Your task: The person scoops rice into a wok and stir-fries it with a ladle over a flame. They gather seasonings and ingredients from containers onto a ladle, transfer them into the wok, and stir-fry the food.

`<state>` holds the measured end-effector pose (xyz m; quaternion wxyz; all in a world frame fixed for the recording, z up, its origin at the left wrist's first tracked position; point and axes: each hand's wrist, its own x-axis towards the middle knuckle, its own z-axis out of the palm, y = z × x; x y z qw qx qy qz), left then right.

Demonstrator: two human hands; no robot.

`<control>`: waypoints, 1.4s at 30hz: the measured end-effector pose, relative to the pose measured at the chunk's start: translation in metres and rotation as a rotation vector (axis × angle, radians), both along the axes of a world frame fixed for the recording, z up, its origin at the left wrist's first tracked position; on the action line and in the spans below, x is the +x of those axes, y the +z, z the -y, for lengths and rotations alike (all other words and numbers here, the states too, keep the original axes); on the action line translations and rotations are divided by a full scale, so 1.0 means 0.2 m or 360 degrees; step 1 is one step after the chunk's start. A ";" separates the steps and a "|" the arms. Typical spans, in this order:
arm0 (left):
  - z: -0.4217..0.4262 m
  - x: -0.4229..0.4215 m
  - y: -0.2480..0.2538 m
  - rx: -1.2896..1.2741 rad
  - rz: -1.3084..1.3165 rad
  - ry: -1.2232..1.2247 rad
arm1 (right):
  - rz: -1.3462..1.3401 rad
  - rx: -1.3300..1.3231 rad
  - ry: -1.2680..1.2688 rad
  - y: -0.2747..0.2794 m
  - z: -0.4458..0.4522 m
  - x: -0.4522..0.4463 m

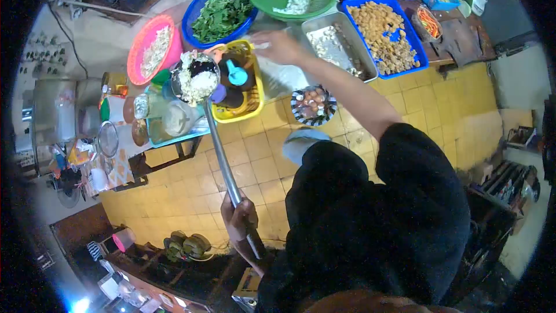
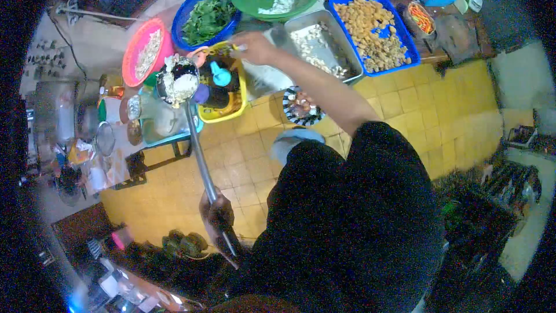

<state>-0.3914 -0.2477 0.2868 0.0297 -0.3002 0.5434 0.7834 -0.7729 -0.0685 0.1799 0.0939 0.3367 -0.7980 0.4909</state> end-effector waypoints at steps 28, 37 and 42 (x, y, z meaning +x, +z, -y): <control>-1.63 -0.83 -0.16 -0.0246 0.0535 -0.0898 | 0.0222 0.0881 -0.1068 -0.71 -2.11 -0.44; -1.69 -0.92 -0.14 -0.0238 0.0424 -0.0969 | 0.0282 0.0924 -0.0705 -0.75 -2.22 -0.52; -1.71 -0.96 -0.20 -0.0245 0.0307 -0.1025 | 0.0617 0.0565 -0.0749 -0.71 -2.35 -0.51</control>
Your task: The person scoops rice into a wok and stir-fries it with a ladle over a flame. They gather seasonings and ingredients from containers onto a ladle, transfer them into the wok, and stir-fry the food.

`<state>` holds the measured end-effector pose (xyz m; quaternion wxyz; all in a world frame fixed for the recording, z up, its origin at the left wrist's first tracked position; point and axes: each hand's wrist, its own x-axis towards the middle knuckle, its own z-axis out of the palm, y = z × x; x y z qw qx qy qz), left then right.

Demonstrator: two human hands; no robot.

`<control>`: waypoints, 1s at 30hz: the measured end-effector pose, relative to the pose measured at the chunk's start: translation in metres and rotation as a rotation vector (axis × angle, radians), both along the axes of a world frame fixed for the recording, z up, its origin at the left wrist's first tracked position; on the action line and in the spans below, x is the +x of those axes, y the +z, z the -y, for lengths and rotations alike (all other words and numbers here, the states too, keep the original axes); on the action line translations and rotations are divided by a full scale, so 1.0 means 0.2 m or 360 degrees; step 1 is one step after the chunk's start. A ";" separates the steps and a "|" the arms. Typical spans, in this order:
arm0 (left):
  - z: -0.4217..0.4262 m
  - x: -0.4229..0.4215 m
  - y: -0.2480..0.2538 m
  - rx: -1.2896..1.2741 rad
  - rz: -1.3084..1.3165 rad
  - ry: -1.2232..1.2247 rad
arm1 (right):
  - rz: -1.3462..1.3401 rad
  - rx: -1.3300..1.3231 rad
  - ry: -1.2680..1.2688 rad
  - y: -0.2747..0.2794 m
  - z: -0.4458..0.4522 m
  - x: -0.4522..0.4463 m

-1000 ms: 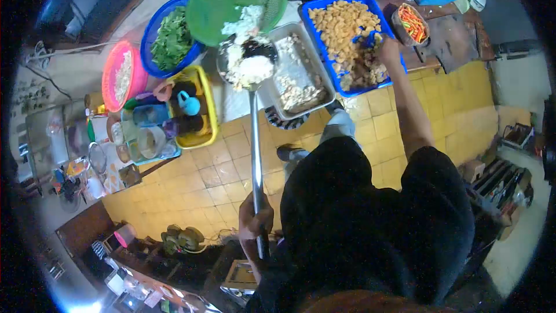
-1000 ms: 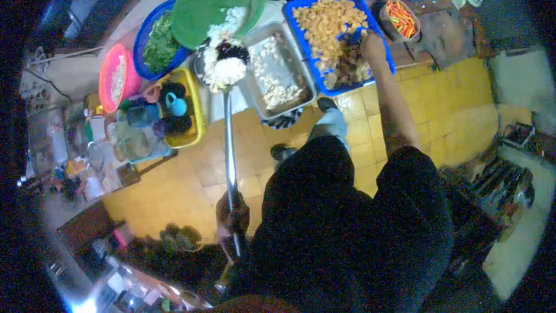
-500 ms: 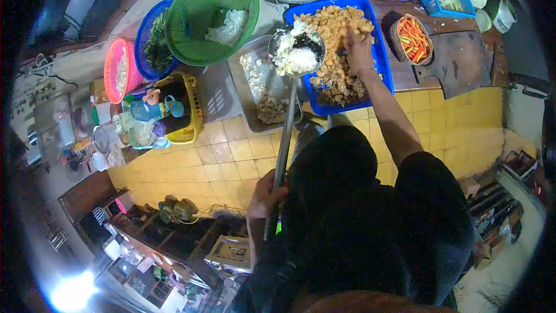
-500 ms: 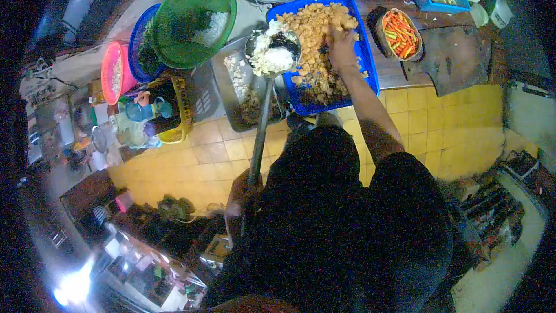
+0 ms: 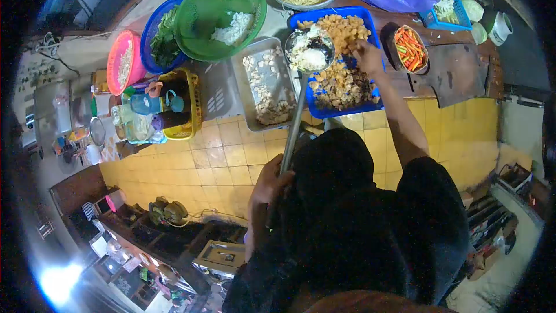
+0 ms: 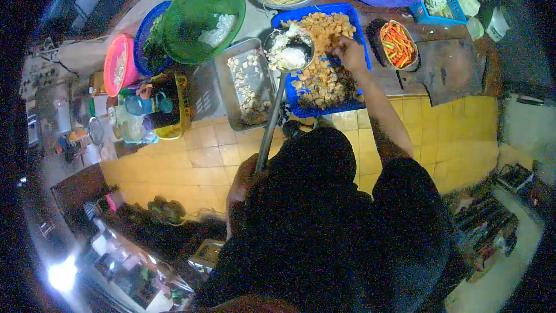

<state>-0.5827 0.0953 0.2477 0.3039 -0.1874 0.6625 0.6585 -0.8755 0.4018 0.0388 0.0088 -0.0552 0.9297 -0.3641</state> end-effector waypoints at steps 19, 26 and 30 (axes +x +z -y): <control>-0.05 -0.02 -0.06 0.0144 -0.0040 -0.0194 | -0.0108 0.0057 0.0701 0.69 0.17 -0.09; -0.06 -0.02 -0.06 0.0139 -0.0113 -0.0192 | -0.0087 0.0355 0.1062 0.74 0.20 -0.15; -0.06 -0.02 -0.05 0.0196 -0.0126 -0.0141 | -0.0037 0.0220 0.0977 0.73 0.19 -0.19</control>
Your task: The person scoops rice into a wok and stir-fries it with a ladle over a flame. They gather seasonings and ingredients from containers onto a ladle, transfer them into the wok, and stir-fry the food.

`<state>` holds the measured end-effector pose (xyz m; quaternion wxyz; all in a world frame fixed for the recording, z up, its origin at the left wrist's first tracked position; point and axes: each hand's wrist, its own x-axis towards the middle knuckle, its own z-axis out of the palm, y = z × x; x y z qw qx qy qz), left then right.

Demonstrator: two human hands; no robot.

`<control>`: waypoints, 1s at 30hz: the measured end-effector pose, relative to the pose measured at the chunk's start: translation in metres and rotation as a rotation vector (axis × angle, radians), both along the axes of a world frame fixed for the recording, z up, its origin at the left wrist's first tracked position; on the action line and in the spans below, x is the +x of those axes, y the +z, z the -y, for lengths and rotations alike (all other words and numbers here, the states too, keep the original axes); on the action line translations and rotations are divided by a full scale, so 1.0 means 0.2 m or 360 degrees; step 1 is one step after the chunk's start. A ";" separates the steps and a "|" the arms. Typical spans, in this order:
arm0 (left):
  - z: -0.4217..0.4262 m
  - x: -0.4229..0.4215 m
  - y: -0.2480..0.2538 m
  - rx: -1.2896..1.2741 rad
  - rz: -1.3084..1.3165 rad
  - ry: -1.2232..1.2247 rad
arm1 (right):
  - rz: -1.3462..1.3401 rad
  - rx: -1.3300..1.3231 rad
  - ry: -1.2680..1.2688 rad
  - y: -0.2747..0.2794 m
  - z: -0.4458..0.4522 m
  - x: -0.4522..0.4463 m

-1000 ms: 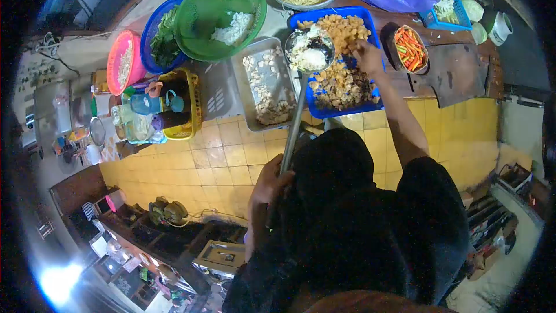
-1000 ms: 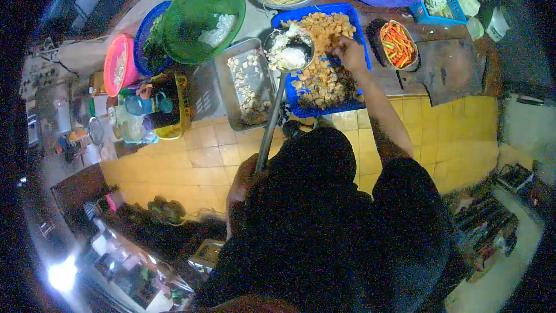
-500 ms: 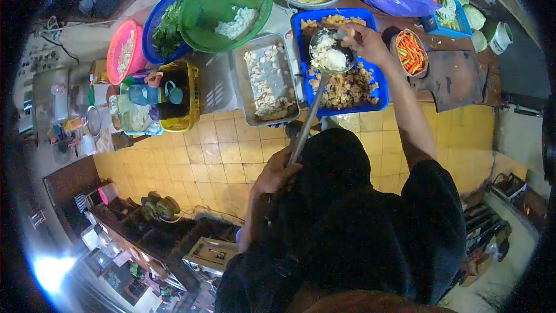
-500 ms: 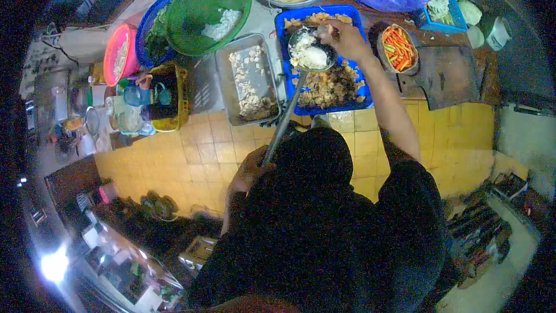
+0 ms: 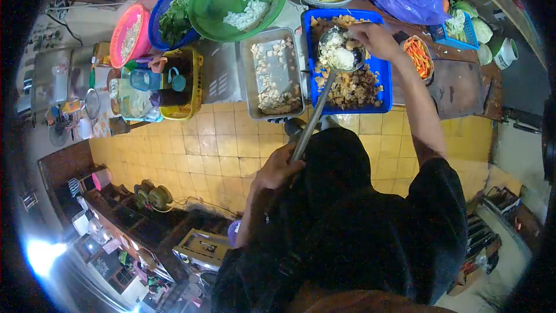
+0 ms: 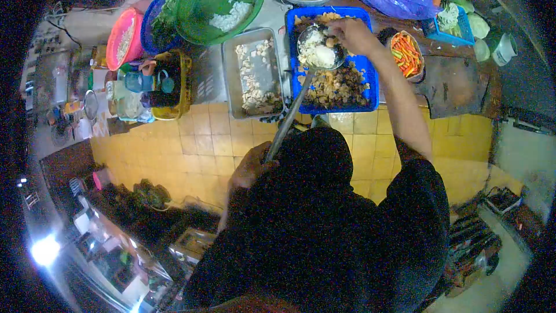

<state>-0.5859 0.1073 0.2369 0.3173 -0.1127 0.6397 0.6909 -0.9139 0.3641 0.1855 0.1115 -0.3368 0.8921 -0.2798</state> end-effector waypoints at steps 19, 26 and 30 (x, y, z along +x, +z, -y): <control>0.00 0.02 -0.01 -0.0038 0.0025 -0.0023 | 0.0118 -0.0007 -0.0224 0.12 0.13 -0.03; -0.04 0.00 0.05 -0.0092 0.0097 -0.0033 | 0.0263 -0.0392 0.0037 -0.01 0.10 -0.05; -0.02 0.04 0.01 -0.0083 0.0091 0.0039 | 0.0034 -0.0298 -0.0216 0.00 0.01 -0.11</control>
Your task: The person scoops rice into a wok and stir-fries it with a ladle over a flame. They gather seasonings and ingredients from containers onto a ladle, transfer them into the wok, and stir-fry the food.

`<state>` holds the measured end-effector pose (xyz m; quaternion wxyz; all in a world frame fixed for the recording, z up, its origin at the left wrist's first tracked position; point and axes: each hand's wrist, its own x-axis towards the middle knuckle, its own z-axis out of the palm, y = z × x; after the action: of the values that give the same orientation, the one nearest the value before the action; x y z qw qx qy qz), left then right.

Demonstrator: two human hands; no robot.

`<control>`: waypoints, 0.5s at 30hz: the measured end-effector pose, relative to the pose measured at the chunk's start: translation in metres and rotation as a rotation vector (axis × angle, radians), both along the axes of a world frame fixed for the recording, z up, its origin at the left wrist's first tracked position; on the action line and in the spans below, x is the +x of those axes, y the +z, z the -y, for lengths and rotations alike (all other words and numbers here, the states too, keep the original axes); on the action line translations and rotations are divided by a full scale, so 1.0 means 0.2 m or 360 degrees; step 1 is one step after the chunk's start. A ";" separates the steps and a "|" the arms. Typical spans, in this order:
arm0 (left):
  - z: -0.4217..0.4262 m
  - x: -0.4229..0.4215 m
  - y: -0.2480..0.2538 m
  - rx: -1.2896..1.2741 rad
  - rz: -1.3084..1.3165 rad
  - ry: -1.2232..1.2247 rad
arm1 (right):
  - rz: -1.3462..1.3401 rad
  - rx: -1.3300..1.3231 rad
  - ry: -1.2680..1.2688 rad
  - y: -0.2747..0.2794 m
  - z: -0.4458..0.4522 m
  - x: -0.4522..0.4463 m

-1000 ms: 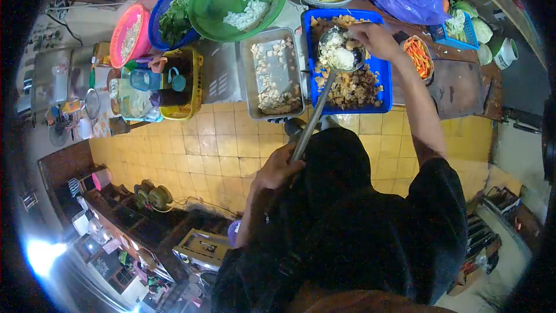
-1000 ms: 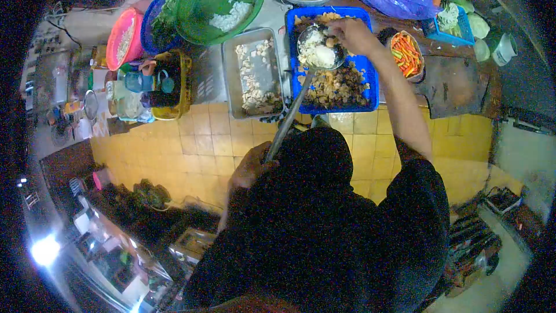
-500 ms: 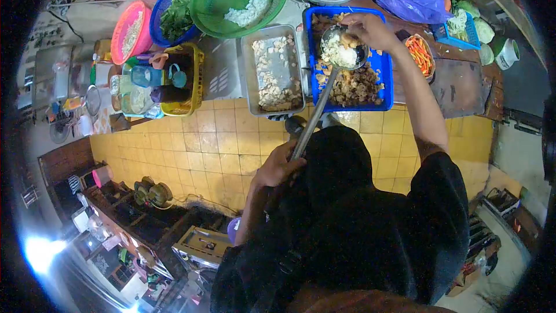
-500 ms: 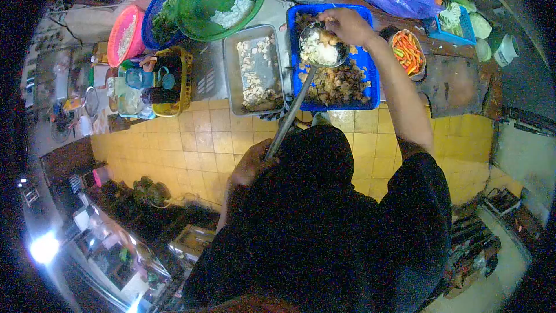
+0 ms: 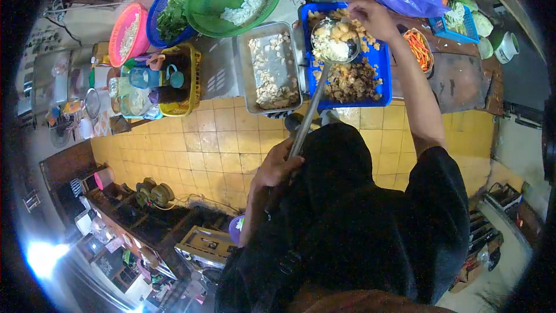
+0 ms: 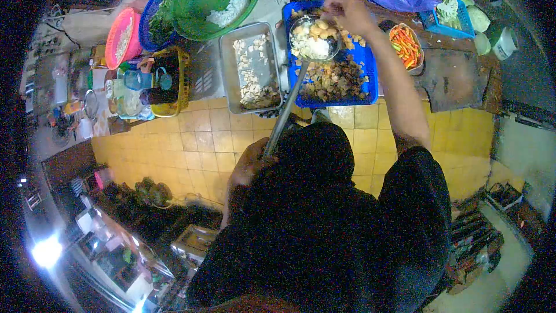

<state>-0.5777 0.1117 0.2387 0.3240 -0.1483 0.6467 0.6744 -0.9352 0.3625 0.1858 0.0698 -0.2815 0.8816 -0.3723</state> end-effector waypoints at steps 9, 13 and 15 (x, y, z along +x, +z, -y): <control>0.01 0.02 0.02 -0.0026 -0.0103 0.0114 | 0.0034 0.1001 -0.0441 -0.91 -0.25 0.18; 0.01 0.02 0.02 -0.0121 -0.0058 0.0129 | -0.0361 0.0904 -0.0207 -0.90 -0.26 0.21; 0.02 0.00 0.05 -0.0117 -0.0011 0.0122 | -0.0249 0.1060 -0.0156 -0.79 -0.24 0.23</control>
<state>-0.5767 0.1087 0.2487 0.2900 -0.1826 0.6660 0.6625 -0.8895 0.4106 0.0275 0.0722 -0.2282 0.9699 -0.0444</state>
